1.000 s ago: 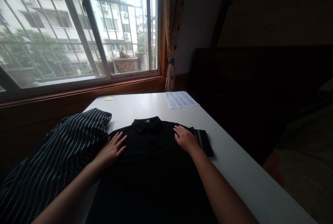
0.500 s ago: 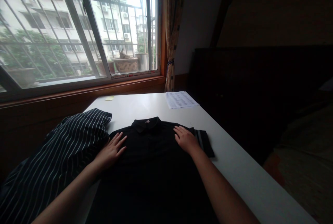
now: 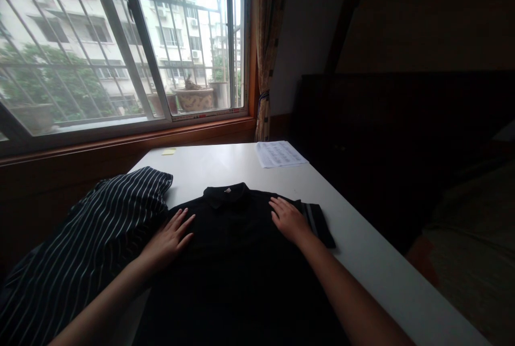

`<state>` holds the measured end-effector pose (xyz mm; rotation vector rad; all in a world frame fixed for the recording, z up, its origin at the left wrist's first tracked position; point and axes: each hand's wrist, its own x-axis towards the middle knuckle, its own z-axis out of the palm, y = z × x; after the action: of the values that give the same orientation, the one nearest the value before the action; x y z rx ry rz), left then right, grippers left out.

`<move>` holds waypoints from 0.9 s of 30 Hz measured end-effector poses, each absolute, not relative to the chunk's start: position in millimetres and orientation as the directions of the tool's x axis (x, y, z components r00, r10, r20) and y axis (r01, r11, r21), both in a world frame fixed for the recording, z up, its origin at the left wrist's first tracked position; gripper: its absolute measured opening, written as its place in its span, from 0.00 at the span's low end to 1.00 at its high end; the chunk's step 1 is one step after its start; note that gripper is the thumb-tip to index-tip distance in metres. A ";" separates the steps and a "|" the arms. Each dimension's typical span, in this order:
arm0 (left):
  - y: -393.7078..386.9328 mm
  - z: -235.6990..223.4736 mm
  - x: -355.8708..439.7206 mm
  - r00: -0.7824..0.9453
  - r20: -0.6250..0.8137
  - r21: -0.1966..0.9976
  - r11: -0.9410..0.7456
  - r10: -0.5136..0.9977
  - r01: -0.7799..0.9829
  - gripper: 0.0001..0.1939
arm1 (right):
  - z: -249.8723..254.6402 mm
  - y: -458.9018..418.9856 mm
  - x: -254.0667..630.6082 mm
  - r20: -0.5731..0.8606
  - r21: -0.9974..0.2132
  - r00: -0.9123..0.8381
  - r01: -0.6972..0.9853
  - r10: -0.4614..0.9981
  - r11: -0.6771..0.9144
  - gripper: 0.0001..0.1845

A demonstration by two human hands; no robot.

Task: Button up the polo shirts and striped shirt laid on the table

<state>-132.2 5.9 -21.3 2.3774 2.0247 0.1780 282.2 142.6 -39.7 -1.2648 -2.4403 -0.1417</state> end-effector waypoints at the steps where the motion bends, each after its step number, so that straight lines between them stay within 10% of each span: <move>1: 2.9 -21.1 -131.8 0.157 0.079 0.082 -0.163 0.984 0.983 0.30 | -40.0 140.4 283.4 0.382 -0.080 -0.525 0.802 0.761 0.593 0.23; 10: -9.0 -1.4 -120.6 0.207 0.099 0.030 -0.211 0.973 0.977 0.28 | -2.2 108.2 262.6 0.400 -0.012 -0.580 0.771 0.710 0.636 0.23; 17: 3.1 37.0 -86.4 0.315 0.250 0.027 -0.332 0.916 0.943 0.07 | 34.0 68.8 184.7 0.248 -0.123 -0.818 0.505 0.519 0.855 0.24; 27: 38.3 36.2 -58.0 0.333 0.383 0.290 -0.455 0.862 0.842 0.05 | 16.0 73.9 181.7 0.220 -0.081 -0.813 0.535 0.539 0.841 0.11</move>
<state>-58.0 38.3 36.2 2.5321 1.6190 0.7667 181.7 73.9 16.0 -0.8249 -2.7863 0.0220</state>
